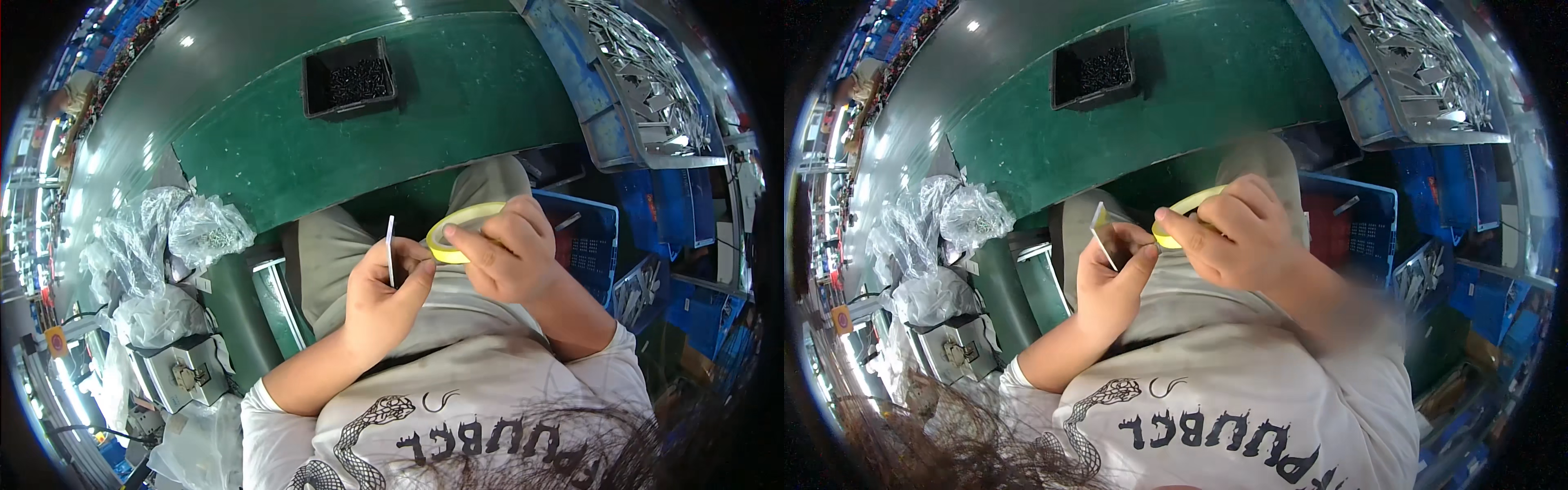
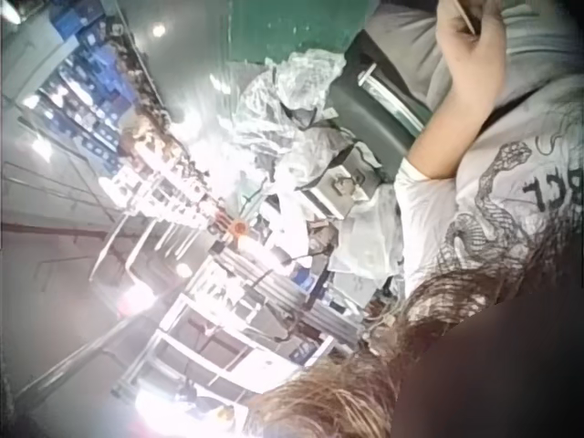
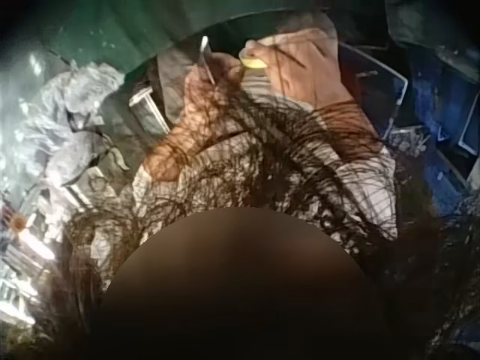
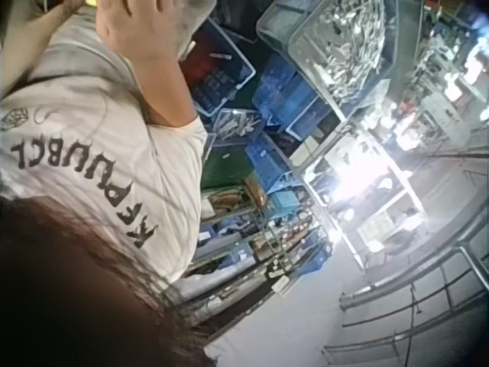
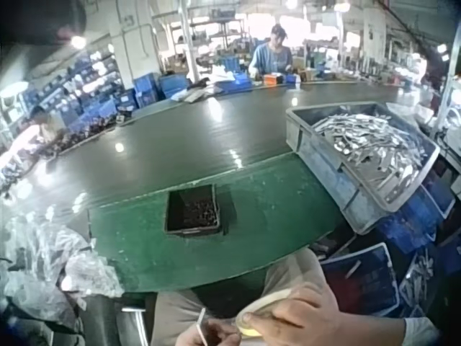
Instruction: Manually applying yellow tape to small metal components at a factory workbench.
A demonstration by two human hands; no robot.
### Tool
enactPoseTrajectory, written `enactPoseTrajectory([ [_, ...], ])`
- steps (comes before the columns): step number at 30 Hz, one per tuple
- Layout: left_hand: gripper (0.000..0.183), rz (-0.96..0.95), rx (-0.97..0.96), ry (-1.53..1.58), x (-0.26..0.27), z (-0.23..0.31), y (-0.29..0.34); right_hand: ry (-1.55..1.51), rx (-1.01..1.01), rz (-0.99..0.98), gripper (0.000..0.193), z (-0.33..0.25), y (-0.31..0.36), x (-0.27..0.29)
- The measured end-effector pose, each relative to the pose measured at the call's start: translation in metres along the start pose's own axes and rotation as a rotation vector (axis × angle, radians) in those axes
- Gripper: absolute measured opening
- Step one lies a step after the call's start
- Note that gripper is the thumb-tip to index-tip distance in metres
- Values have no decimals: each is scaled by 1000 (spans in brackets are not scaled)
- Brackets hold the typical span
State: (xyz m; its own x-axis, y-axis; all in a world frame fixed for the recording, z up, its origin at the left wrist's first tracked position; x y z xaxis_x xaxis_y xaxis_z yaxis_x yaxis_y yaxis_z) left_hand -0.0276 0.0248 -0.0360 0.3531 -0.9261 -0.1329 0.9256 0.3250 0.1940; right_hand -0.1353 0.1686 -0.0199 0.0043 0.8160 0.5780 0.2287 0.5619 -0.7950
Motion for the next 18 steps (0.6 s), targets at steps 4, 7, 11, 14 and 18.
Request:
enactPoseTrajectory([
  [4,7,3,38,29,-1,-1,1,-9,-8,12,44,-1,-1,0],
  [7,7,7,27,18,-2,-2,2,-11,-4,10,44,0,-1,-1],
  [11,7,-5,53,49,-3,-3,2,-13,-8,9,43,1,-1,0],
  [14,7,-11,57,78,-3,-3,2,-9,-9,8,43,1,-1,-1],
  [18,8,-14,59,90,-3,-2,1,-15,-21,4,43,1,0,0],
])
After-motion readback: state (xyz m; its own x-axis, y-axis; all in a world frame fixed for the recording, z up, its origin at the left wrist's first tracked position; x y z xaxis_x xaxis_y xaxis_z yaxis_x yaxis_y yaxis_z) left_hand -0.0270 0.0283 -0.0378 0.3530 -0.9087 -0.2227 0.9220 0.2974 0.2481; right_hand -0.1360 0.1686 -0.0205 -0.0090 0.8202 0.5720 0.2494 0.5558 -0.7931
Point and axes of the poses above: each hand's wrist, its own y-axis away from the middle knuckle, its own x-axis out of the back of the hand, z = x × y, the point moved 3 cm from there along -y, towards the middle knuckle, and after that the axes turned 1 degree about -y, right-handed, at the moved point
